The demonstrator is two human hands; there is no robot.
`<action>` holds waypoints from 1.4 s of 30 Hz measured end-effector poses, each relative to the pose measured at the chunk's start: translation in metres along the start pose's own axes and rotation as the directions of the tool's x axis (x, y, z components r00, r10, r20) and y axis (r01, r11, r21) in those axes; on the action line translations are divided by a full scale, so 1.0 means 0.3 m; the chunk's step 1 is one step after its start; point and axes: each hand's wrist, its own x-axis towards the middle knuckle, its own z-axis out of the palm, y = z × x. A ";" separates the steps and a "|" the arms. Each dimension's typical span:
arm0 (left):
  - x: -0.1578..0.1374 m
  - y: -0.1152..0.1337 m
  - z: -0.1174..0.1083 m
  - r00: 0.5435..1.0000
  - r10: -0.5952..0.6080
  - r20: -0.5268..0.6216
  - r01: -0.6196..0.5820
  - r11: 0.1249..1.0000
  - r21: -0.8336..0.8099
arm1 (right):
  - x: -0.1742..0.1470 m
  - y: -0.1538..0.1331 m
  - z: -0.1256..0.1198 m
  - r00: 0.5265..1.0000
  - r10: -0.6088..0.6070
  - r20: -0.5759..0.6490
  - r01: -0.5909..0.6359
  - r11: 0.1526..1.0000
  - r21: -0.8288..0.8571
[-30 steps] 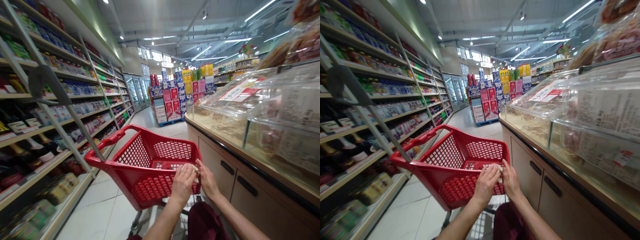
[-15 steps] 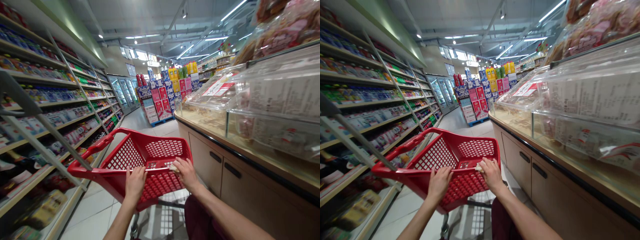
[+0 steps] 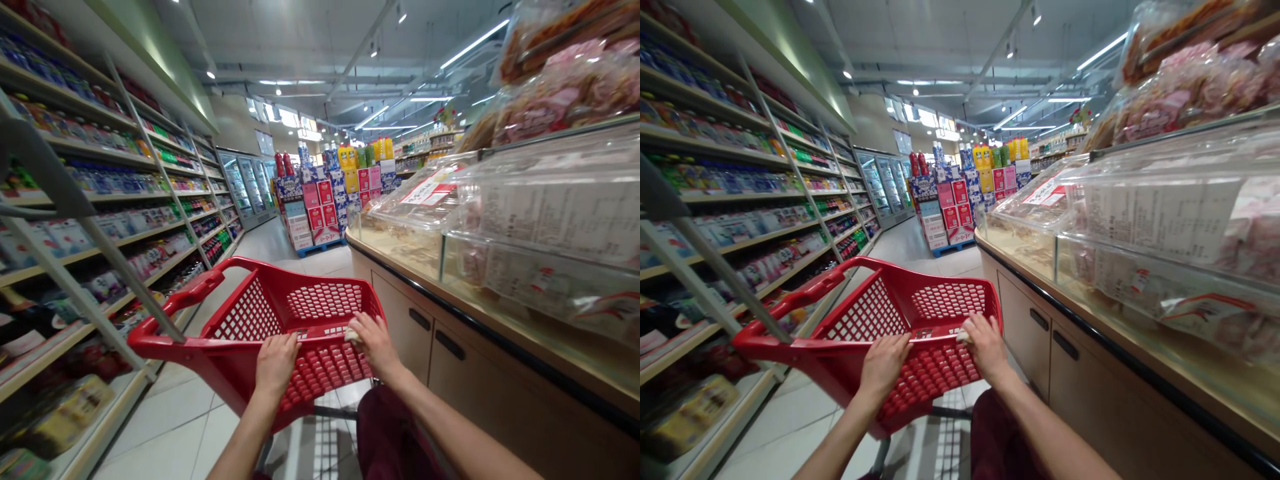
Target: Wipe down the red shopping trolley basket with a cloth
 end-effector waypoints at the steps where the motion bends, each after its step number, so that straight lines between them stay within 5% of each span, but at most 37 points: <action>1: 0.000 0.002 0.003 1.000 -0.004 0.000 0.004 1.000 -0.003 | -0.007 0.032 -0.012 0.997 0.068 -0.022 -0.068 0.997 -0.025; 4: 0.007 0.012 0.010 1.000 -0.023 0.010 0.023 1.000 0.010 | -0.029 0.071 -0.010 0.975 0.205 -0.089 -0.210 0.976 -0.052; 10: 0.022 0.024 0.006 0.998 -0.013 0.064 0.010 0.998 0.059 | -0.018 -0.019 0.055 0.996 -0.059 -0.072 0.059 0.998 -0.011; 16: 0.027 0.049 -0.013 0.993 -0.026 0.113 0.019 0.998 0.064 | -0.060 0.126 -0.017 0.980 0.136 -0.148 -0.152 0.983 -0.099; 22: 0.057 0.085 -0.009 0.993 -0.017 0.116 0.014 1.000 0.025 | -0.174 0.104 0.063 0.998 -0.010 -0.069 0.002 0.994 -0.112; 30: 0.009 0.103 0.054 0.998 0.024 -0.056 -0.026 0.999 -0.027 | -0.072 0.187 0.020 0.936 -0.061 -0.347 0.004 0.987 -0.162; 36: -0.020 0.007 0.026 0.998 0.000 -0.057 0.002 1.000 0.026 | -0.177 0.153 0.096 0.959 -0.181 -0.220 0.143 0.973 -0.181; 42: -0.061 -0.063 -0.021 0.998 -0.069 -0.011 0.070 0.991 0.117 | -0.102 0.037 0.078 0.916 -0.254 -0.311 0.219 0.965 -0.143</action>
